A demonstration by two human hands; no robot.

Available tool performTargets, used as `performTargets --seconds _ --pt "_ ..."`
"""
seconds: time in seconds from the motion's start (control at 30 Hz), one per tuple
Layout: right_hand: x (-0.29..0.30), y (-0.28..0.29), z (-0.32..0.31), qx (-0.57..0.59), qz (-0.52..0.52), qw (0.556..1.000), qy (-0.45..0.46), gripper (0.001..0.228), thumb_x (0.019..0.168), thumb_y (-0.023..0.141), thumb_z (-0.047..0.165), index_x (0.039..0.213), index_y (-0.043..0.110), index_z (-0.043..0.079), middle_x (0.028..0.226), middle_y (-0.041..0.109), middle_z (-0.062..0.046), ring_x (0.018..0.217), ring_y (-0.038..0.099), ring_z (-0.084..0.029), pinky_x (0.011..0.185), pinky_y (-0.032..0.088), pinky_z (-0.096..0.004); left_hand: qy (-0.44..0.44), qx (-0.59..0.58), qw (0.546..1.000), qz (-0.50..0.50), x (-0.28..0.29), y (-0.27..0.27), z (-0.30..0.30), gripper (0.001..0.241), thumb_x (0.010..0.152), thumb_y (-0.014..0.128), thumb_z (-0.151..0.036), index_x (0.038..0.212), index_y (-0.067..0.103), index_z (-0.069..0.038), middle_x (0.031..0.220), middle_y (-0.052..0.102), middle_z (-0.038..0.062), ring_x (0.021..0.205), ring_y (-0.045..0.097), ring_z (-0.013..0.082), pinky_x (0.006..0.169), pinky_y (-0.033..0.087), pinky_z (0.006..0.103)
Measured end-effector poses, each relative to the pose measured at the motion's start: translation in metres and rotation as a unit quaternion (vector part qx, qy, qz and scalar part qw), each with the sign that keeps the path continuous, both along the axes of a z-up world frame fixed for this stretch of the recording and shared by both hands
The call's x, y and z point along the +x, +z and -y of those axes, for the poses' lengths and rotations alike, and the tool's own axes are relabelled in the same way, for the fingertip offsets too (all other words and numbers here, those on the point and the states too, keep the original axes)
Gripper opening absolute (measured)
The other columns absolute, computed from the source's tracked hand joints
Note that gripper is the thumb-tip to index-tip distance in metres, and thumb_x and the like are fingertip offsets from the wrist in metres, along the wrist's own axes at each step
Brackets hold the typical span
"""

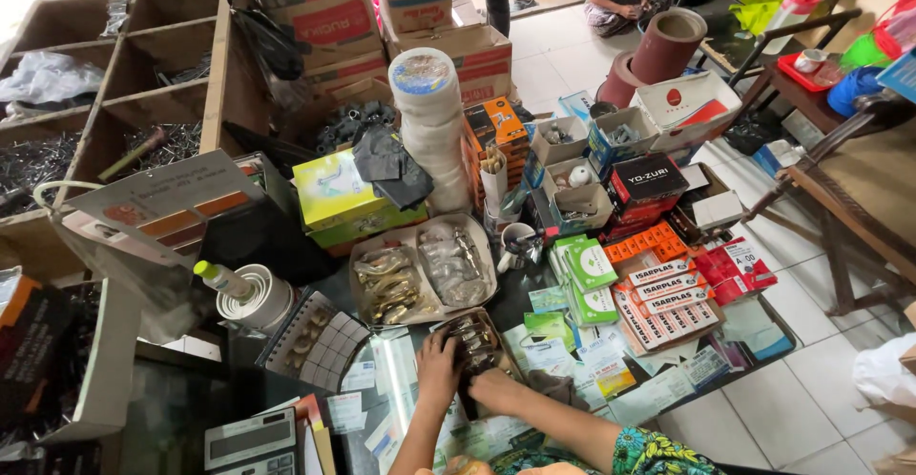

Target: A person at a hardware store counter opens small packages of metal hardware, inspects the contents, and places them into a larger cardboard box while also handling adhesive products.

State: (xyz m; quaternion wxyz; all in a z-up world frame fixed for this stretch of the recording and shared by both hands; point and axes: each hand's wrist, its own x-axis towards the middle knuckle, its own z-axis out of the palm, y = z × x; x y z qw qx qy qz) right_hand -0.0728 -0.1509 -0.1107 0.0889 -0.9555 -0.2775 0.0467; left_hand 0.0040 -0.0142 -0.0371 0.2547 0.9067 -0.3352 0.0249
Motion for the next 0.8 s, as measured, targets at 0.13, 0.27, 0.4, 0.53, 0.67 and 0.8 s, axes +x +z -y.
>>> performTargets --seconds 0.13,0.27,0.4,0.53,0.67,0.8 --pt "-0.004 0.011 0.003 -0.007 -0.031 0.999 -0.01 0.01 0.067 0.062 0.005 0.077 0.063 0.005 0.071 0.061 -0.012 0.062 0.061 -0.034 0.044 0.045 -0.047 0.002 0.004 1.0 0.002 0.0 -0.004 0.0 0.037 0.073 0.065 -0.025 0.106 0.054 -0.014 0.128 0.048 0.009 0.113 0.042 0.034 0.086 0.038 0.0476" --pt "-0.001 -0.016 0.0 -0.047 -0.07 0.996 -0.019 0.01 0.07 0.059 0.004 0.078 0.066 0.003 0.076 0.058 -0.014 0.059 0.06 -0.035 0.042 0.045 -0.048 0.007 0.034 0.999 -0.019 0.001 -0.007 0.001 0.039 0.069 0.064 -0.016 0.107 0.053 -0.013 0.129 0.046 0.01 0.115 0.041 0.0346 0.086 0.039 0.0484" --pt "0.005 0.011 0.0 -0.067 -0.174 0.982 -0.015 0.024 0.075 0.065 0.023 0.087 0.068 0.003 0.083 0.057 -0.014 0.065 0.06 -0.038 0.048 0.046 -0.051 -0.005 0.039 0.999 -0.012 0.0 0.002 -0.001 0.036 0.073 0.062 -0.017 0.107 0.052 -0.013 0.127 0.045 0.011 0.112 0.042 0.0355 0.083 0.04 0.0491" --pt "0.0 0.03 0.001 -0.042 -0.185 0.981 -0.03 0.018 0.073 0.062 0.009 0.088 0.066 0.001 0.084 0.059 -0.013 0.069 0.059 -0.035 0.052 0.047 -0.048 -0.005 0.026 0.999 -0.022 -0.001 0.009 0.0 0.036 0.072 0.061 -0.014 0.107 0.053 -0.013 0.126 0.046 0.011 0.114 0.041 0.0345 0.084 0.039 0.0481" --pt "0.0 -0.001 0.001 -0.059 -0.174 0.982 -0.047 0.016 0.072 0.059 0.005 0.085 0.068 0.0 0.086 0.058 -0.014 0.068 0.061 -0.036 0.05 0.047 -0.049 -0.005 0.021 1.0 -0.018 0.001 0.008 0.001 0.034 0.073 0.067 -0.023 0.102 0.054 -0.012 0.126 0.048 0.01 0.112 0.042 0.0343 0.086 0.039 0.048" --pt "-0.002 0.005 0.007 -0.024 -0.199 0.977 -0.071 0.026 0.073 0.062 0.011 0.091 0.061 -0.007 0.084 0.063 -0.019 0.075 0.062 -0.041 0.06 0.048 -0.049 -0.004 0.022 0.999 -0.026 0.0 0.008 0.001 0.033 0.075 0.064 -0.028 0.103 0.054 -0.013 0.126 0.048 0.009 0.114 0.041 0.0343 0.087 0.038 0.0476"
